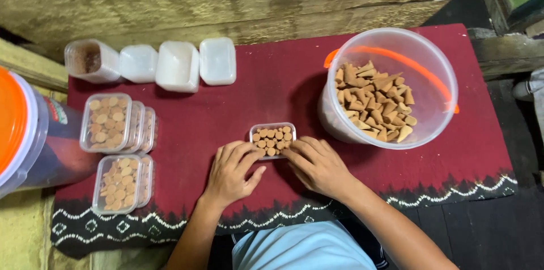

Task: The person transfers wooden incense cones from a large bucket into a small plastic container by hand, placing them one by one and in small handfuls, then pressing them down to fit until the container is full.

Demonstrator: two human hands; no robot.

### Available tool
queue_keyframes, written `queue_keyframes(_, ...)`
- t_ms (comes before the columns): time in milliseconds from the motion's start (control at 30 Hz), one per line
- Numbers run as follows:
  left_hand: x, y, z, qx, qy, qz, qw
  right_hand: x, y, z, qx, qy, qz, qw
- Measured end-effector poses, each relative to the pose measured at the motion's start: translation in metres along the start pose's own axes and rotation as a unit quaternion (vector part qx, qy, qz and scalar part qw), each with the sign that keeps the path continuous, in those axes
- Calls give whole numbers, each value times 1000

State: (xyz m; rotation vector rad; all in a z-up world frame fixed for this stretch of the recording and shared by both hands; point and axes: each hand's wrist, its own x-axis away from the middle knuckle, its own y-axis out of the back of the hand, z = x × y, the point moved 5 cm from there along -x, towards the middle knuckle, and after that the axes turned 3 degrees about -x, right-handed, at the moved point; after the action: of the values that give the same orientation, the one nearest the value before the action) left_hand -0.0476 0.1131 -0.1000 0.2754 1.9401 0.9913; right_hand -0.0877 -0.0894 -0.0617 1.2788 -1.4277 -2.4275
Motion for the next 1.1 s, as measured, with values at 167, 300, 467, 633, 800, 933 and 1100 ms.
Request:
queue_keyframes(167,-9,9,2,31,-31,-55,998,34,72,-12,46,14,-50,998)
queue_keyframes(300,-40,14,-11,63,-55,-76,994,51,142,-43,46,36,-73,996)
queue_keyframes(467,-104,12,-37,99,-131,-76,984,35,189,-129,99,-123,-64,985)
queue_keyframes(633,-184,8,-60,130,-183,-47,973,-6,195,-172,67,-225,-62,970)
queue_keyframes(800,-251,-54,-77,-16,-255,210,944,-21,178,-176,38,-351,73,933)
queue_keyframes(933,-265,-134,-67,-87,-267,317,906,-14,174,-179,55,-376,86,921)
queue_keyframes(1100,-250,-207,-59,-173,-270,550,771,-14,174,-178,40,-368,60,927)
